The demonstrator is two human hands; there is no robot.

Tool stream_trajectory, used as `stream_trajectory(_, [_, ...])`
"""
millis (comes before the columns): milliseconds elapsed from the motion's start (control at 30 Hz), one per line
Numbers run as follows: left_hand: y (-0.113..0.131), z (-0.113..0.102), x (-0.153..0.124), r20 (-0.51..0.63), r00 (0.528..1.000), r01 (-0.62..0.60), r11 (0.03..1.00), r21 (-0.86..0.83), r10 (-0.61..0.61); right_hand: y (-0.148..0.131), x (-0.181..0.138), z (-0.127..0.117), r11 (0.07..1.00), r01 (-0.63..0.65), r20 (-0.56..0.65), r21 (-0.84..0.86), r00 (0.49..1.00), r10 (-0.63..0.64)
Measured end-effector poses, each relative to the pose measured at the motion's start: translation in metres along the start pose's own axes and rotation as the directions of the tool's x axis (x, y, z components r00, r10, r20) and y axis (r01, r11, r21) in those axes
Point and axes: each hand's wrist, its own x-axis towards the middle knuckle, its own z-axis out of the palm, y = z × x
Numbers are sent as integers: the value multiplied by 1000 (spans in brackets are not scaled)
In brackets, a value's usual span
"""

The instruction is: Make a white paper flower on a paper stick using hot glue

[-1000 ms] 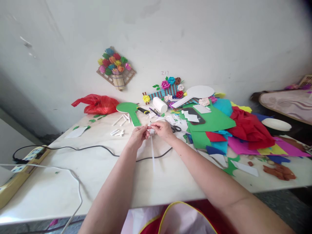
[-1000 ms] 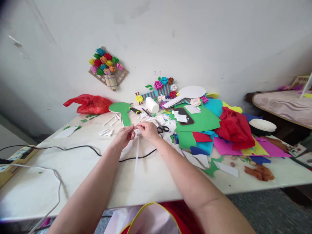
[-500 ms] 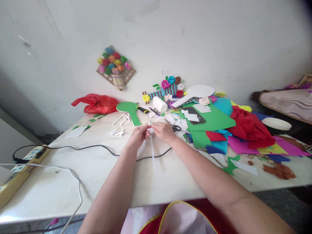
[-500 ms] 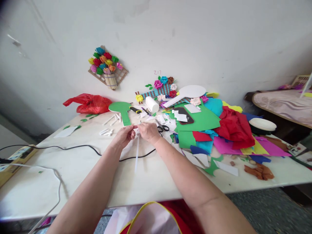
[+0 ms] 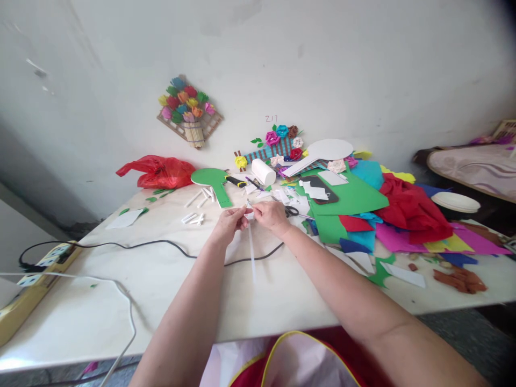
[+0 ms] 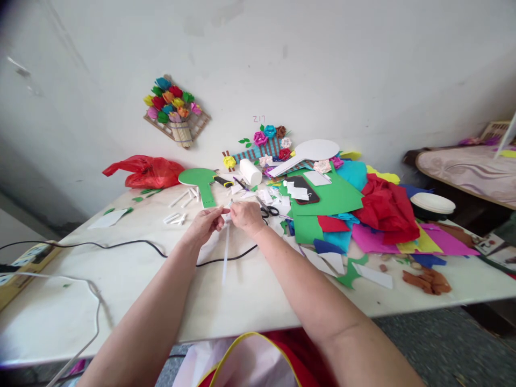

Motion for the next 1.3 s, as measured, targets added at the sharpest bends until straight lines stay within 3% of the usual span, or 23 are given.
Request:
stream_trajectory(133, [0, -6, 2, -54, 998, -10, 999, -43, 8, 9, 2, 1, 980, -119, -84, 158, 987, 134])
stream_trajectory(200, [-1, -13, 5, -182, 982, -60, 994, -93, 42, 12, 3, 2, 954, -141, -92, 265, 981, 170])
stream_trajectory(300, [-2, -27, 9, -425, 902, -146, 979, -141, 74, 14, 4, 3, 906, -157, -43, 394, 981, 189])
stream_trajectory(433, [-3, -41, 12, -590, 806, -188, 967, -173, 51, 11, 4, 0, 850, -149, 60, 505, 989, 137])
stream_trajectory(600, [-4, -43, 14, -642, 766, -207, 959, -193, 36, 7, 2, -2, 755, -156, 220, 636, 975, 17])
stream_trajectory(700, [-2, -38, 11, -617, 784, -199, 968, -152, 64, 5, 3, 1, 581, -232, 275, 780, 961, 15])
stream_trajectory(900, [0, -20, 3, -279, 952, -130, 991, 3, 126, -1, 4, 2, 266, -363, 357, 893, 931, 74])
stream_trajectory(1067, [4, -6, -1, -74, 976, -201, 978, 48, 204, -2, 2, 0, 32, -487, 486, 873, 873, 40])
stream_trajectory(1200, [5, -1, -2, 10, 979, -204, 977, 60, 203, -1, 1, -2, -48, -544, 545, 837, 838, 2])
stream_trajectory(1300, [3, -5, 1, -118, 973, -197, 980, 23, 198, 0, 2, -9, 24, -516, 516, 856, 857, -10])
